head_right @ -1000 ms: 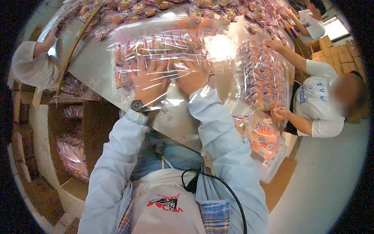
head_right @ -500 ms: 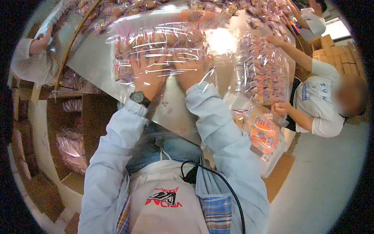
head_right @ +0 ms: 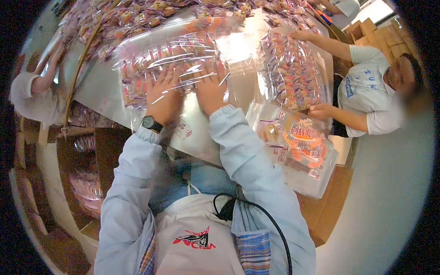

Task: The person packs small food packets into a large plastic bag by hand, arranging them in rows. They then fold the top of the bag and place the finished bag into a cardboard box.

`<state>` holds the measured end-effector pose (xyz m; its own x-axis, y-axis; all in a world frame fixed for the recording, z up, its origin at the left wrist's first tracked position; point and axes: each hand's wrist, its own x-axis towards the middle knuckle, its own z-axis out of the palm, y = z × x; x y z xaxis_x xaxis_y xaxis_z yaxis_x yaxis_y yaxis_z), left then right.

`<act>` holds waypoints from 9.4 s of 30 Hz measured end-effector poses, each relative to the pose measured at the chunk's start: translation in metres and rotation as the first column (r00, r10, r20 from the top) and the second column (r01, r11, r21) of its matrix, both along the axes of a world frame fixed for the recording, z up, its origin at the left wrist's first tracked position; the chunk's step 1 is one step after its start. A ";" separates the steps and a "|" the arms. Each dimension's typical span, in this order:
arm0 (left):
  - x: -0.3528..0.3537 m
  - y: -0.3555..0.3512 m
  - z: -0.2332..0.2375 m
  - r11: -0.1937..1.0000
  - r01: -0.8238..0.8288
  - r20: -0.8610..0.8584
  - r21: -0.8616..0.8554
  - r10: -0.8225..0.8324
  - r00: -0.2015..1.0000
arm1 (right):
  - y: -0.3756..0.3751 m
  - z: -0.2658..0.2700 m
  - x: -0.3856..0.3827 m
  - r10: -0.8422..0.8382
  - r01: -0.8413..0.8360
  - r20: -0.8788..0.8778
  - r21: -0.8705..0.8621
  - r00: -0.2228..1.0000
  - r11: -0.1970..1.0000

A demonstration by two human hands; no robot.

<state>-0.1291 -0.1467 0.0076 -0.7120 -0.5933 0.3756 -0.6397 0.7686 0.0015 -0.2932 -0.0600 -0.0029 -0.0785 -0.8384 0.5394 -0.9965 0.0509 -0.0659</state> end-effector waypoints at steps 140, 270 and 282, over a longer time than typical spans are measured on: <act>0.080 -0.034 -0.006 0.993 -0.121 -0.312 0.001 0.115 0.943 | -0.048 -0.004 0.054 0.107 -0.127 0.182 0.103 0.977 0.987; 0.041 0.056 -0.032 0.803 0.193 -0.202 0.564 -0.093 0.975 | -0.384 0.043 -0.162 -0.404 0.454 -0.209 0.432 0.891 0.779; 0.046 0.055 -0.025 0.736 0.206 -0.245 0.645 -0.056 0.968 | -0.388 0.054 -0.180 -0.483 0.460 -0.058 0.423 0.874 0.781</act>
